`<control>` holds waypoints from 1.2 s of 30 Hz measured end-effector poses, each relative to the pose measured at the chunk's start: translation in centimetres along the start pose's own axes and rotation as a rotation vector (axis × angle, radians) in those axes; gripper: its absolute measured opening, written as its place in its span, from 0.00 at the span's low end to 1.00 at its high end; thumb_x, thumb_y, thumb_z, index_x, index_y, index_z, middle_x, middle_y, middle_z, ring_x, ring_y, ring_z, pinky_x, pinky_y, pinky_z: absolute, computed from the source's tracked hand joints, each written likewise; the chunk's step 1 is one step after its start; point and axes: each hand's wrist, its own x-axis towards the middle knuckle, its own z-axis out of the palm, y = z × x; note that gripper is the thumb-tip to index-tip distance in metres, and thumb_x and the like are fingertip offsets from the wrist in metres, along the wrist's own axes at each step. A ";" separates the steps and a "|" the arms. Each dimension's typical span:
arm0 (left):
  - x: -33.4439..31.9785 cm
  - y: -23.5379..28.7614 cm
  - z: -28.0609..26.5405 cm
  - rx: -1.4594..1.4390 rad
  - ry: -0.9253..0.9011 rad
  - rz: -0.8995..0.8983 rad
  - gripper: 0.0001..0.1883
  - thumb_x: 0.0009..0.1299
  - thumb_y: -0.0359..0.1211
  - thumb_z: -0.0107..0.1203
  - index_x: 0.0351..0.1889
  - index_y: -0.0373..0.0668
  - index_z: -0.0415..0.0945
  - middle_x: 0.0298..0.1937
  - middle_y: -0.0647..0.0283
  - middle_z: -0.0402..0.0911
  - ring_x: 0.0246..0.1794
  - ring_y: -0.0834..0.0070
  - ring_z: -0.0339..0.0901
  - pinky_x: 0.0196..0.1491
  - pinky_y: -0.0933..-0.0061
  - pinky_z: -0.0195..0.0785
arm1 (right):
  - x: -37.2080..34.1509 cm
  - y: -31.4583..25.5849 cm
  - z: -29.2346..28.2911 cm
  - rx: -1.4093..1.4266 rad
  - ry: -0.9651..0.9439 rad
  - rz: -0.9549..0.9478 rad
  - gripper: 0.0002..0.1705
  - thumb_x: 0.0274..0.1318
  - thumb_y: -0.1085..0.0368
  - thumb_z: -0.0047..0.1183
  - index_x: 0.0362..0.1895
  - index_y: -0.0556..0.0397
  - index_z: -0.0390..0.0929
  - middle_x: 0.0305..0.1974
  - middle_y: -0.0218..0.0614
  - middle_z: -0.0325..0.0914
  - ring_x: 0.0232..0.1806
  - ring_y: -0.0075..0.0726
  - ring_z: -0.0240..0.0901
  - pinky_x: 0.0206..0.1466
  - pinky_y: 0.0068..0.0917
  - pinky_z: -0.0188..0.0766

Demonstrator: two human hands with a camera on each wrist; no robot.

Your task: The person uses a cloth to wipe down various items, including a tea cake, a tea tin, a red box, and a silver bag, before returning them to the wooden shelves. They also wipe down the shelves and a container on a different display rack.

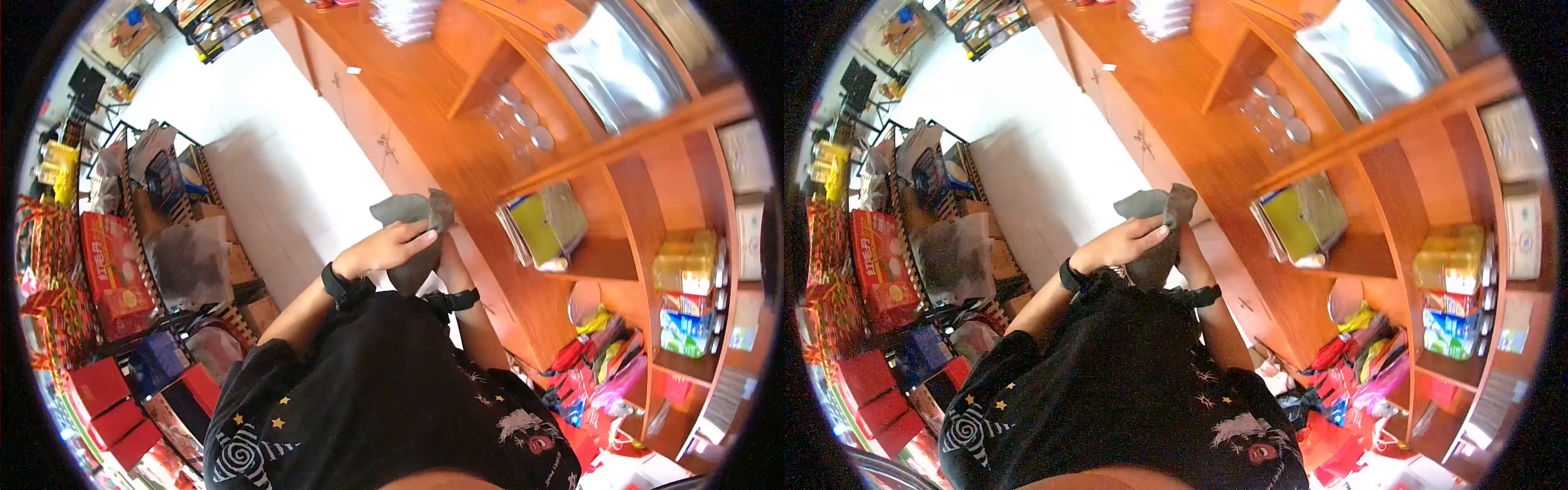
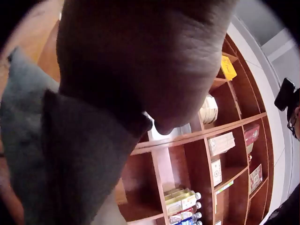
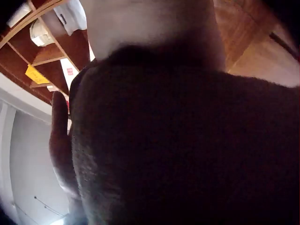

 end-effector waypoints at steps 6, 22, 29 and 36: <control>-3.6 -0.2 -9.7 0.201 -0.044 -0.230 0.25 0.81 0.49 0.39 0.68 0.43 0.65 0.41 0.40 0.81 0.47 0.45 0.79 0.52 0.56 0.70 | 9.1 1.2 7.1 0.115 -0.108 0.006 0.24 0.74 0.49 0.36 0.56 0.55 0.71 0.52 0.34 0.76 0.52 0.30 0.74 0.56 0.32 0.74; -3.3 -14.9 -30.5 -0.036 0.350 -0.435 0.17 0.81 0.39 0.45 0.56 0.36 0.74 0.46 0.57 0.85 0.42 0.71 0.82 0.46 0.69 0.75 | 30.6 -2.8 5.4 0.900 -0.007 -0.282 0.35 0.69 0.39 0.42 0.68 0.49 0.65 0.69 0.37 0.65 0.69 0.45 0.61 0.75 0.49 0.54; -6.1 -25.3 -39.7 -0.229 0.533 -0.842 0.19 0.78 0.40 0.48 0.53 0.32 0.75 0.42 0.55 0.85 0.34 0.73 0.82 0.37 0.72 0.75 | 40.4 -6.0 9.8 1.463 -0.341 0.004 0.33 0.71 0.44 0.40 0.68 0.52 0.64 0.68 0.42 0.66 0.68 0.48 0.62 0.74 0.48 0.56; 4.9 -25.2 -46.8 -0.300 0.446 -0.593 0.18 0.79 0.41 0.47 0.54 0.34 0.74 0.44 0.56 0.85 0.34 0.73 0.83 0.37 0.73 0.75 | 48.8 -8.6 8.6 0.609 0.079 -0.193 0.31 0.71 0.44 0.42 0.67 0.51 0.66 0.67 0.39 0.68 0.68 0.47 0.64 0.73 0.48 0.60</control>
